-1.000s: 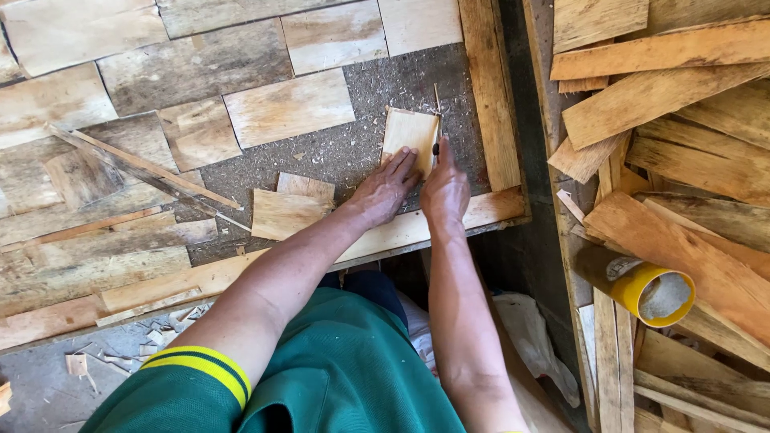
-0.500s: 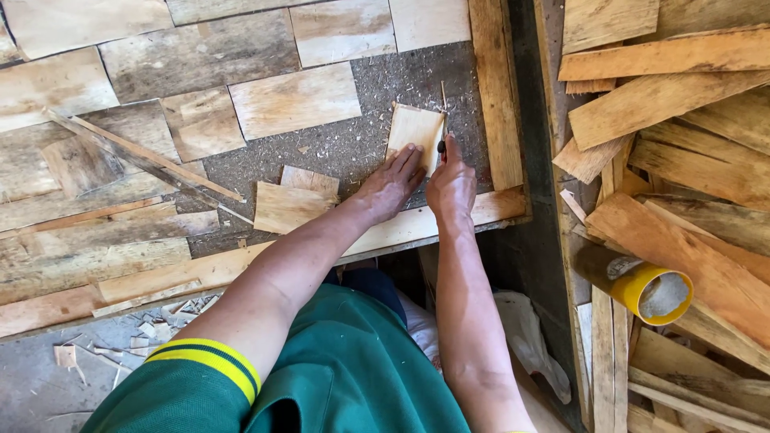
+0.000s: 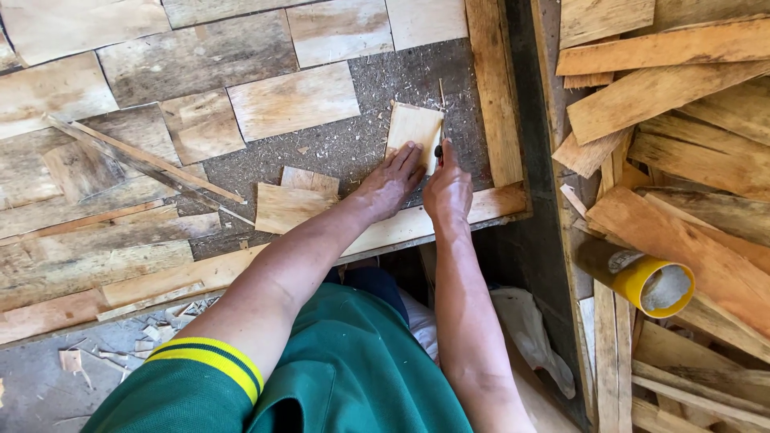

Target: Fitting and trimming wooden tiles into a decorative pattern within a wooden frame.

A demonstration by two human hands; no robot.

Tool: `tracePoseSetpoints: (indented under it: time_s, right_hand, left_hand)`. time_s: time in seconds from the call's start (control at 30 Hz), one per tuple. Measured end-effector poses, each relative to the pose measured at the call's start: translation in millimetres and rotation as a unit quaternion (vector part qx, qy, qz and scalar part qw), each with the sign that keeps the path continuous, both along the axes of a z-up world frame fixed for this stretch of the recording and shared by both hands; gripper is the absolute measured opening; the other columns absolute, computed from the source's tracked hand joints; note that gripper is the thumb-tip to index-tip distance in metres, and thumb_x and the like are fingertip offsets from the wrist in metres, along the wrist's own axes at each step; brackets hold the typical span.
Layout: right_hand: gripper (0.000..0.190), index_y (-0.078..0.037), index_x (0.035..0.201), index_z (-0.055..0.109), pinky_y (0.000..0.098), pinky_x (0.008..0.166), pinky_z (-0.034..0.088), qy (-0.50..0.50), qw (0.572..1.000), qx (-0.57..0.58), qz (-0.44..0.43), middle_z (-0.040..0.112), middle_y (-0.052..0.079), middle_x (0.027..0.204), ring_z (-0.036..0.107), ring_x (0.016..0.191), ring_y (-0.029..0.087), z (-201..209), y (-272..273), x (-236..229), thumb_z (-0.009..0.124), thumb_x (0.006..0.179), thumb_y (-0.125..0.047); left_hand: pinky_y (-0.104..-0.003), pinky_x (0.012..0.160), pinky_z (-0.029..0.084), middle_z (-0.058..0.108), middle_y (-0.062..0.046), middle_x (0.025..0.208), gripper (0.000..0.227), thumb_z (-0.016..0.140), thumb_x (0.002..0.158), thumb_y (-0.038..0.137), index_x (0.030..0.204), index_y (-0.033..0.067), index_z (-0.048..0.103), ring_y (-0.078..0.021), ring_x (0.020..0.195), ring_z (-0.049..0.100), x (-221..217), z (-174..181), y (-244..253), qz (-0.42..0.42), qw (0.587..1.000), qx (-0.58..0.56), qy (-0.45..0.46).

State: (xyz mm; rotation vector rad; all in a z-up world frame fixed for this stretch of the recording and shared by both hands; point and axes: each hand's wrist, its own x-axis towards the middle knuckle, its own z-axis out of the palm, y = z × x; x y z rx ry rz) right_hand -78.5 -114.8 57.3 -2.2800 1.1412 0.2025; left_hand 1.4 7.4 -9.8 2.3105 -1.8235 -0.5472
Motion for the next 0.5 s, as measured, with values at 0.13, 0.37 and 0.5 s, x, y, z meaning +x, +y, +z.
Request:
tracePoseSetpoints:
  time_s: [0.13,0.37,0.5]
  right_hand:
    - [0.053,-0.015,0.149,0.051,0.0529,0.084,0.059,-0.018,1.000,-0.020,0.000,0.073,0.032,0.097,0.072,0.093,0.047,4.6,1.8,-0.5,0.057,0.097,-0.008]
    - [0.056,-0.013,0.152,0.048,0.0487,0.080,0.063,-0.024,1.000,0.000,-0.001,0.073,0.030,0.093,0.076,0.087,0.042,-3.5,5.6,-7.4,0.053,0.096,-0.004]
    - [0.059,-0.012,0.155,0.044,0.0455,0.080,0.064,0.007,1.000,0.005,0.007,0.075,0.028,0.094,0.078,0.085,0.037,3.2,6.6,-6.5,0.050,0.097,-0.004]
  left_hand:
    - [-0.052,0.126,0.023,0.024,-0.028,0.164,0.050,0.047,0.097,0.012,0.146,0.0031,0.052,-0.0428,0.154,0.020,2.0,5.1,-1.2,0.008,1.000,0.000,0.016]
    - [-0.051,0.127,0.019,0.019,-0.027,0.165,0.052,0.045,0.098,0.010,0.149,0.0036,0.047,-0.0415,0.155,0.015,1.8,14.2,-3.9,-0.002,0.999,0.044,0.014]
    - [-0.049,0.127,0.015,0.014,-0.025,0.167,0.053,0.041,0.100,0.008,0.153,0.0050,0.041,-0.0390,0.155,0.012,1.5,19.6,-5.4,-0.002,0.997,0.073,0.016]
